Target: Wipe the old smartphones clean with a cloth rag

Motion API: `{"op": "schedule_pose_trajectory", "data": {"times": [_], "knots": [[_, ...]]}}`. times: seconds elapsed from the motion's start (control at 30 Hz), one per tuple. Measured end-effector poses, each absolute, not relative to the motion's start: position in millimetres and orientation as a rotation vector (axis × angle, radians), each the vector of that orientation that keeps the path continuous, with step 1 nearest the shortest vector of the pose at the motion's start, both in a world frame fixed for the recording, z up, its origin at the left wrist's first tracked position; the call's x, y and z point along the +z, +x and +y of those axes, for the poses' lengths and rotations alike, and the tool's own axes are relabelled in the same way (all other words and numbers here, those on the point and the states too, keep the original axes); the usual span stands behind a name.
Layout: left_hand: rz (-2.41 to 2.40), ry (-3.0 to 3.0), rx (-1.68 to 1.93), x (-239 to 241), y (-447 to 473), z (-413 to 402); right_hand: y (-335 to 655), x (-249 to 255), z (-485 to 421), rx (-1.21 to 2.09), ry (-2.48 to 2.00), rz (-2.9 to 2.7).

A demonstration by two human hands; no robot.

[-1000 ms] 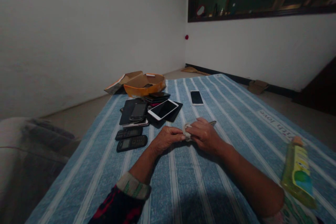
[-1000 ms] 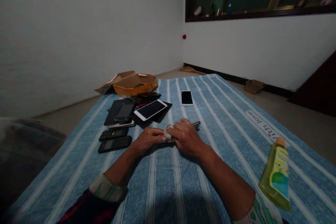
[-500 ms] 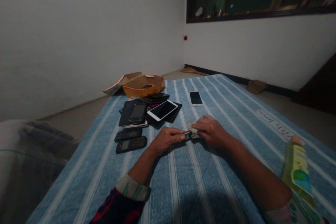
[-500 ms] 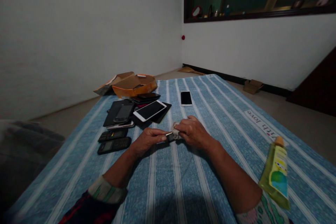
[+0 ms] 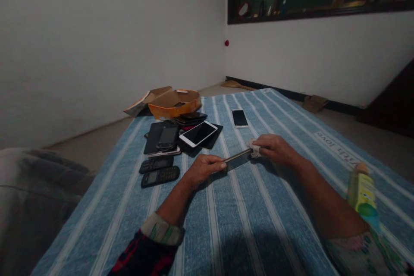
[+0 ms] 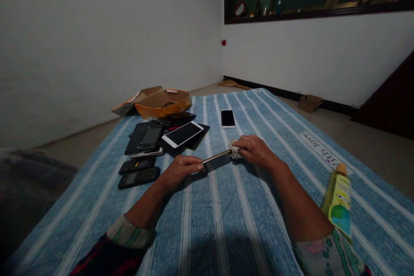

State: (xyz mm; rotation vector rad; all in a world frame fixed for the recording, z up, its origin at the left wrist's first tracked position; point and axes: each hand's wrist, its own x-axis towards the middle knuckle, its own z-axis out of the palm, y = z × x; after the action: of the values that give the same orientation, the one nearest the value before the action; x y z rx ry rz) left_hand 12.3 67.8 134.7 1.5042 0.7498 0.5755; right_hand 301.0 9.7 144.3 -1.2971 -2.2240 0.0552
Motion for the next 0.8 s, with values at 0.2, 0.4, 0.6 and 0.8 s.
{"op": "schedule_pose_trajectory", "data": {"times": [0.2,0.4,0.6,0.8], "knots": [[0.76,1.553,0.573,135.8,15.3,67.7,298.2,147.8,8.4,0.061,-1.323,-2.232],[0.734,1.644,0.583,132.6,20.3,65.9,264.5,146.0,8.3,-0.127,-1.256,-2.313],[0.743,1.651,0.597,135.0,20.8,64.9,250.9,144.3,9.2,-0.134,-1.197,-2.334],[0.782,1.604,0.59,142.1,23.6,62.8,286.9,148.7,11.0,0.074,-1.287,-2.269]]}}
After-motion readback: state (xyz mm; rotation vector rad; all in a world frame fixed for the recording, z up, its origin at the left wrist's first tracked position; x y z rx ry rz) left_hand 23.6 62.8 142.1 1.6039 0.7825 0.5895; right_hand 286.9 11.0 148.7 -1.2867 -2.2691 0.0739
